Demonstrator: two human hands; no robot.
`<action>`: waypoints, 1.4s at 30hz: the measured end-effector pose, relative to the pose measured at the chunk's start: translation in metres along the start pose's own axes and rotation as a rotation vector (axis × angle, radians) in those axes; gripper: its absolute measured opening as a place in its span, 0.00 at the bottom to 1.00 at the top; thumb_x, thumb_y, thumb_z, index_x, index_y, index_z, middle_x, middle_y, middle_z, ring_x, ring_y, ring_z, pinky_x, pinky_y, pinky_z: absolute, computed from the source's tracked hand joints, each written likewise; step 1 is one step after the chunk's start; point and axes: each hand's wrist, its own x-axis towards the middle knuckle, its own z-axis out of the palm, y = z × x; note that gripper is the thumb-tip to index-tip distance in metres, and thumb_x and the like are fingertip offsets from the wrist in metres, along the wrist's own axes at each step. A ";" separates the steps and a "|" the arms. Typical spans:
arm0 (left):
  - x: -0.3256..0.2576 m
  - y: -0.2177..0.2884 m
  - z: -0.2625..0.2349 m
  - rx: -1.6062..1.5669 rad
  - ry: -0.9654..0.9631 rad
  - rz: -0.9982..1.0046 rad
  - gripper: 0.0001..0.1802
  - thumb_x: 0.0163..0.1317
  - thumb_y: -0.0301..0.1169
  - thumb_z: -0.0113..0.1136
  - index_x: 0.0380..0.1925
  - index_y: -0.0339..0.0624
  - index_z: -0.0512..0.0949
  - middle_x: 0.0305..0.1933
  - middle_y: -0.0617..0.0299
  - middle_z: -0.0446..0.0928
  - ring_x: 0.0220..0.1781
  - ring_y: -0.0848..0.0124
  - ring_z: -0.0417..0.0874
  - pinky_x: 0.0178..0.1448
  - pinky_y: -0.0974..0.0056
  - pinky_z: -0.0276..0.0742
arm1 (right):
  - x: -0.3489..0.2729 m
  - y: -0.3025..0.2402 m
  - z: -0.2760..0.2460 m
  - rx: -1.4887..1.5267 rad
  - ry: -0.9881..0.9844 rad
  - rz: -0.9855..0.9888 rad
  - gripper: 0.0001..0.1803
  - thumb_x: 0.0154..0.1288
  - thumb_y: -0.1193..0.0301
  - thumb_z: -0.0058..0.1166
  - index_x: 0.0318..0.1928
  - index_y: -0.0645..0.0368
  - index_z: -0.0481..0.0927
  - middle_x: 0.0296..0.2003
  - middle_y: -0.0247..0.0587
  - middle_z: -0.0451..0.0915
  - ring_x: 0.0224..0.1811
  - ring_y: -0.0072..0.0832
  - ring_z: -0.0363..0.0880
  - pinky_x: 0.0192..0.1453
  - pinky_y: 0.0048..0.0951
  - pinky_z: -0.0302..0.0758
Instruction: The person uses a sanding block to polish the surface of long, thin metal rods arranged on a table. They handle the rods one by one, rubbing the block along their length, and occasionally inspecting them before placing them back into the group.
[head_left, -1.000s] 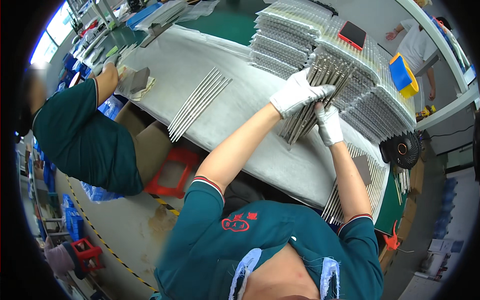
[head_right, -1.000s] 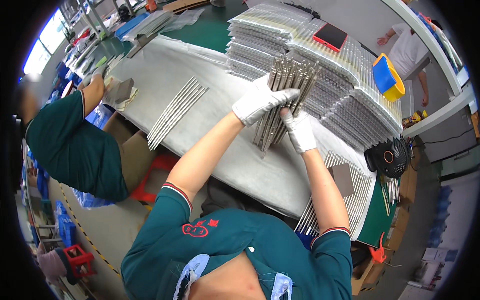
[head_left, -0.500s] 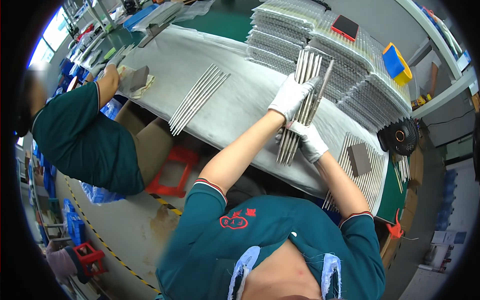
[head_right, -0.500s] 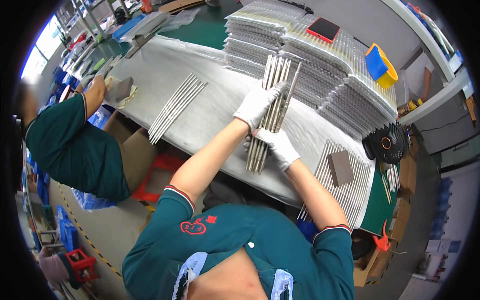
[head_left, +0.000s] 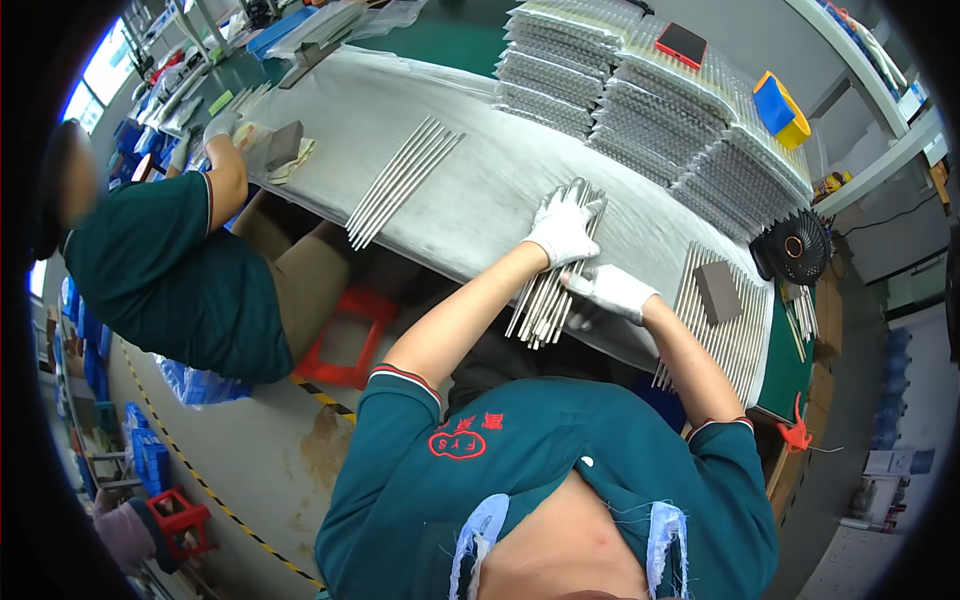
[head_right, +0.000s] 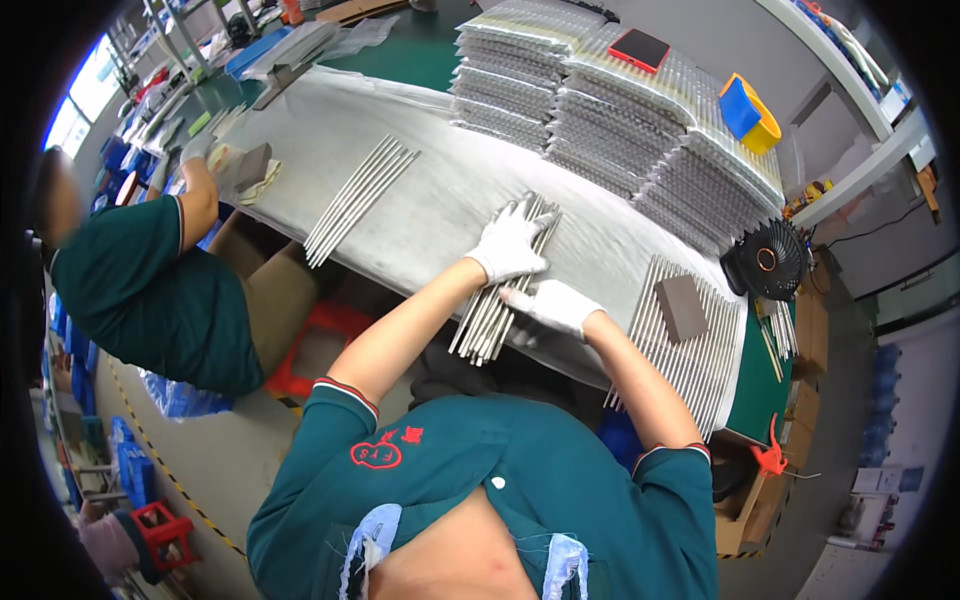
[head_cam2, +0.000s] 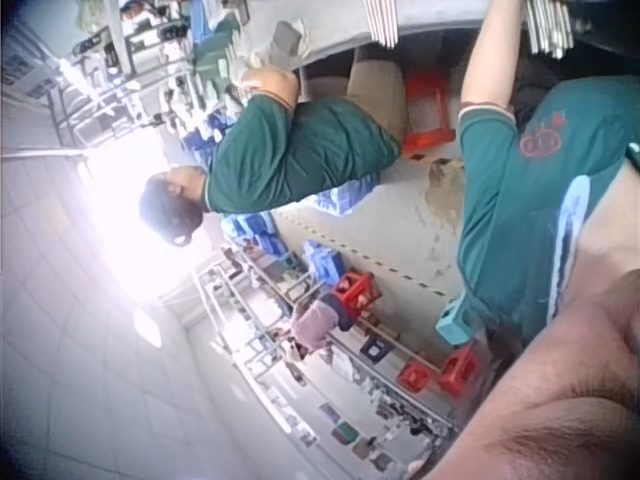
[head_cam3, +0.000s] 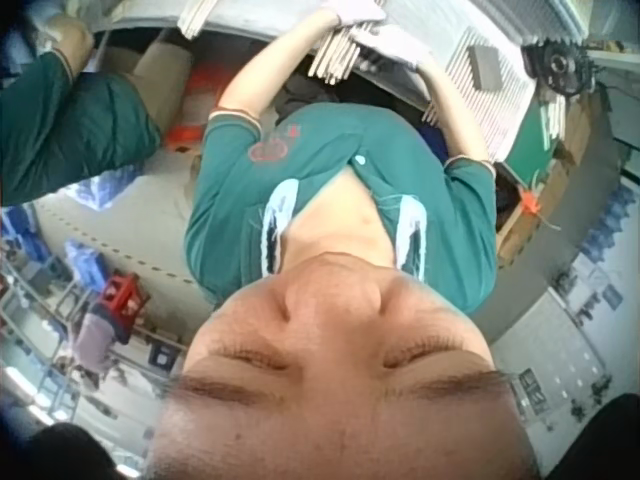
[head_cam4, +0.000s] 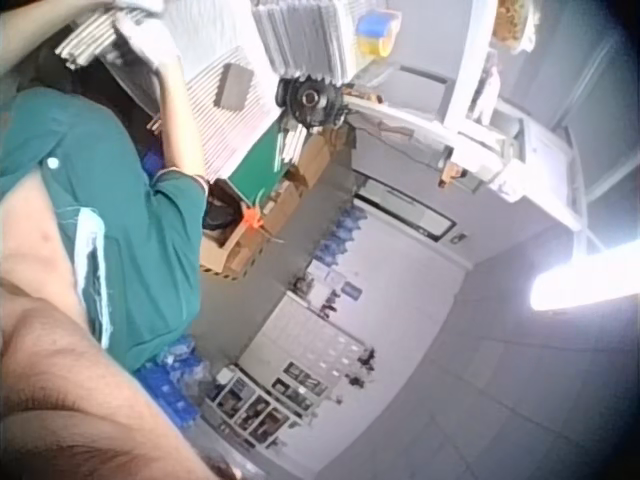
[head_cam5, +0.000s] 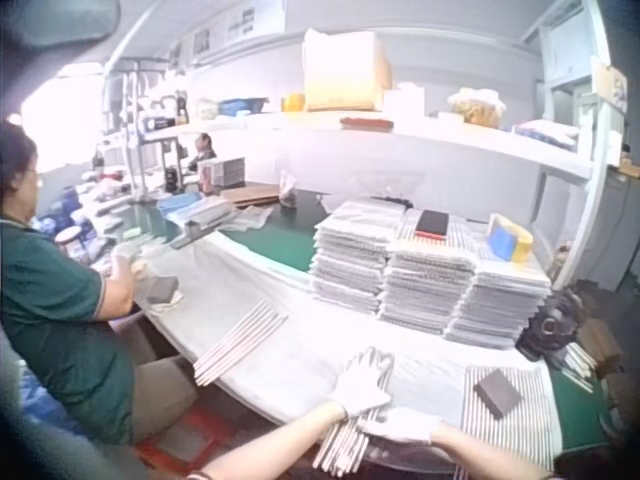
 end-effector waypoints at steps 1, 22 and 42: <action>-0.002 0.002 -0.003 0.030 -0.004 0.001 0.48 0.49 0.52 0.68 0.73 0.62 0.65 0.81 0.45 0.49 0.81 0.44 0.50 0.82 0.43 0.46 | -0.004 0.002 -0.006 -0.154 0.023 -0.044 0.34 0.70 0.41 0.52 0.46 0.64 0.84 0.35 0.44 0.87 0.32 0.31 0.87 0.39 0.32 0.82; -0.068 -0.090 -0.043 0.136 0.310 -0.171 0.26 0.69 0.50 0.54 0.59 0.48 0.78 0.55 0.51 0.82 0.50 0.50 0.85 0.53 0.49 0.81 | 0.024 0.020 0.003 -1.129 0.387 -0.783 0.37 0.69 0.47 0.49 0.69 0.58 0.70 0.73 0.58 0.60 0.77 0.53 0.55 0.80 0.54 0.48; -0.065 -0.020 -0.017 -0.084 0.257 -0.140 0.23 0.69 0.44 0.55 0.58 0.47 0.78 0.60 0.51 0.79 0.52 0.51 0.84 0.55 0.51 0.81 | -0.022 0.052 -0.024 -1.084 0.351 -0.589 0.37 0.64 0.52 0.57 0.69 0.57 0.71 0.75 0.55 0.58 0.78 0.51 0.52 0.81 0.56 0.43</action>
